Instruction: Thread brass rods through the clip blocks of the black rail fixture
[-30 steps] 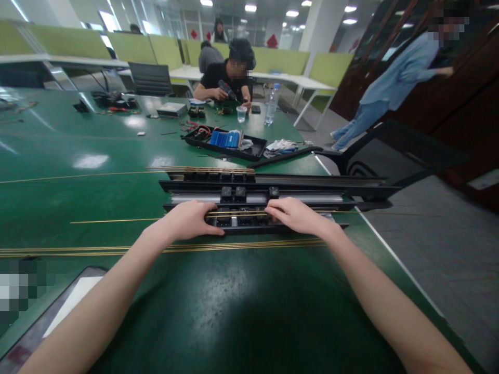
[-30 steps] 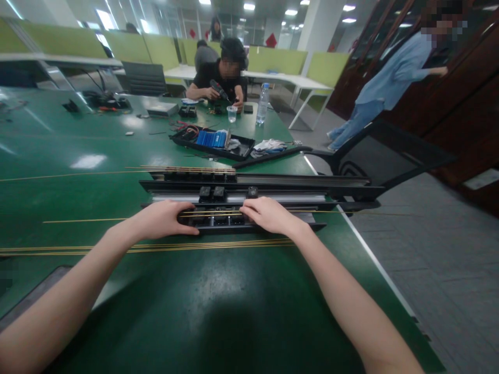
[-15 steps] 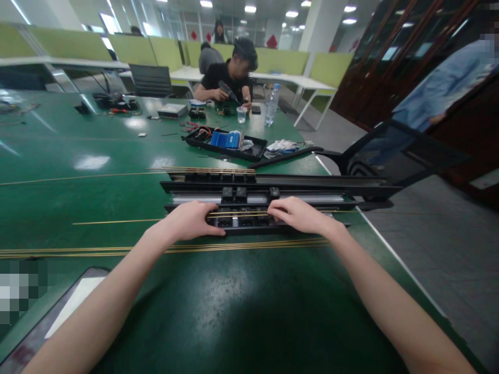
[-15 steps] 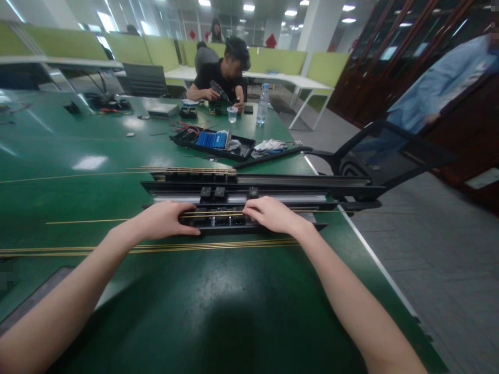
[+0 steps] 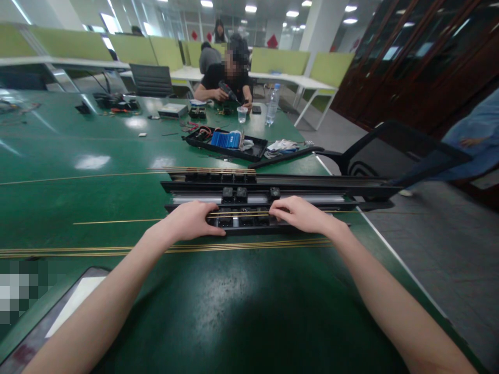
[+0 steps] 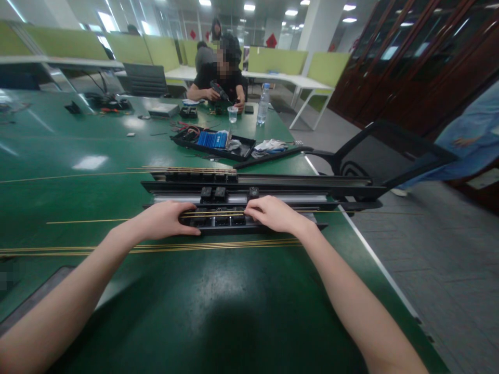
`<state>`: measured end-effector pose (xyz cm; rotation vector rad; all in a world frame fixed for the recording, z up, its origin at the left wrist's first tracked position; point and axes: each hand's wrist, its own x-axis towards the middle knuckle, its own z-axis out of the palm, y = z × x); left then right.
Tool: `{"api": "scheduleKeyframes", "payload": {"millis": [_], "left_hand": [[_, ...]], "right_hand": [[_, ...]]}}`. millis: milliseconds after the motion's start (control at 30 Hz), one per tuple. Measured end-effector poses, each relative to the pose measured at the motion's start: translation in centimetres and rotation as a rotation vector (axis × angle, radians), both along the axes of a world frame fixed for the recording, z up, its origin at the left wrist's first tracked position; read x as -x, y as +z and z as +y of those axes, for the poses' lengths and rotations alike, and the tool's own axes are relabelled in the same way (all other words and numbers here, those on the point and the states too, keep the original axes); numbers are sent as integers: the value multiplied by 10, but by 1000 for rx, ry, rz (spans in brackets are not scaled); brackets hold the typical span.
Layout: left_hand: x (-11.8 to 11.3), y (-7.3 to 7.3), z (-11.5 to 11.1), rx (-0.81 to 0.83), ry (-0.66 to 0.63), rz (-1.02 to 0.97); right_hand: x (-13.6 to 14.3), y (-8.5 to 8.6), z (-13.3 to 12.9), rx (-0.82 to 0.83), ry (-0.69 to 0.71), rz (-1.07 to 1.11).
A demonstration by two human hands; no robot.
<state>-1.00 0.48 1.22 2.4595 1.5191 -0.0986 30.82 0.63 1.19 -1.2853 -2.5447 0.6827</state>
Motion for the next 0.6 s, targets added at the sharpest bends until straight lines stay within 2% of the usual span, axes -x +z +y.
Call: {"api": "scheduleKeyframes", "payload": {"millis": [600], "left_hand": [[1, -1, 1, 9, 0, -4]], "right_hand": [[-7, 1, 1, 43, -24, 6]]}}
